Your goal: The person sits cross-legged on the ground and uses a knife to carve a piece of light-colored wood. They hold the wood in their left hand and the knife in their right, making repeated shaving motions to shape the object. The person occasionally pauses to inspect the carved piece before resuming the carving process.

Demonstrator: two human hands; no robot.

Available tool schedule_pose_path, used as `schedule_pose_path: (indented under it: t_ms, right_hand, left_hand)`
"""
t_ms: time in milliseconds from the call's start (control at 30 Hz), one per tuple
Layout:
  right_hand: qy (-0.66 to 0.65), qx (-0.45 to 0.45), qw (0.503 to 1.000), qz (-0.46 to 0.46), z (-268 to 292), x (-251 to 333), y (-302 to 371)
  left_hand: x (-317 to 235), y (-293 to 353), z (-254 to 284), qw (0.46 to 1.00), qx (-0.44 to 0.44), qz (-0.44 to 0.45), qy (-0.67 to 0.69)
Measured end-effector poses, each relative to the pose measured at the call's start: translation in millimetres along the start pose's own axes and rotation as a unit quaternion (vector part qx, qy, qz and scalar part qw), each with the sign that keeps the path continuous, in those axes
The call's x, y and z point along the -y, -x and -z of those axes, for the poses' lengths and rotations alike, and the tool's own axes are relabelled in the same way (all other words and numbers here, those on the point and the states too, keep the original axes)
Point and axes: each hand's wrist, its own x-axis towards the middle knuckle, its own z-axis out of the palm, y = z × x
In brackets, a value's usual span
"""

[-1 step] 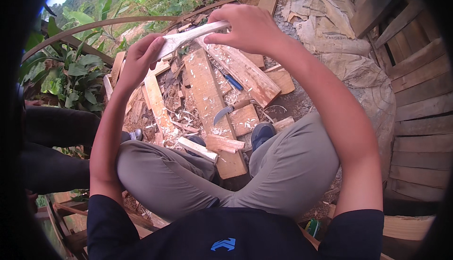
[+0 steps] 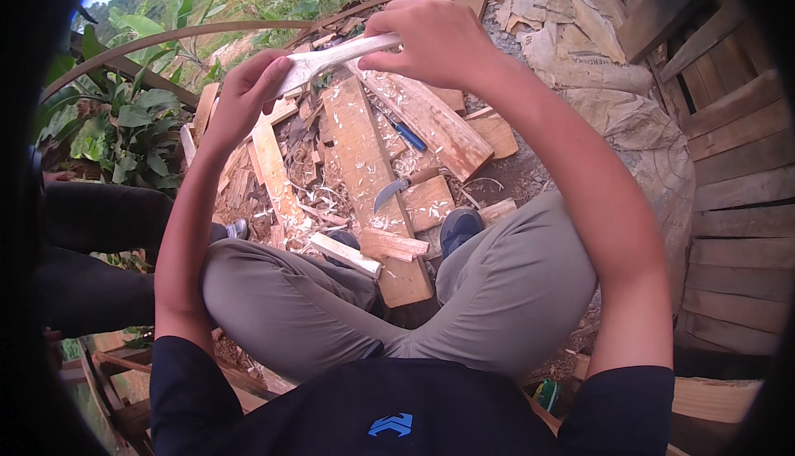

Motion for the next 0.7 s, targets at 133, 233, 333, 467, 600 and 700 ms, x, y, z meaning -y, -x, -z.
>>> schedule_pose_path:
  t_ms: [133,233,333,467,600,700]
  right_hand:
    - [0.043,0.097,0.993,0.043,6,13,-1]
    - [-0.022,0.199,0.980,0.009,7,29,1]
    - [-0.136,0.269,0.953,-0.027,-5,34,2]
    - [-0.200,0.257,0.945,-0.035,-26,27,9]
    - [-0.231,0.277,0.932,-0.036,-35,16,5]
    - [-0.228,0.271,0.934,-0.038,-40,15,7]
  left_hand:
    - [-6,3,-7,0.999,0.035,-0.004,0.003]
    - [-11,6,-16,0.997,0.056,-0.036,-0.030]
    - [-7,5,-18,0.993,0.094,-0.054,-0.038]
    - [-3,6,-22,0.990,0.136,0.000,-0.027]
    - [-1,5,-20,0.990,0.135,-0.006,-0.032]
    - [4,3,-19,0.987,0.140,-0.029,-0.069]
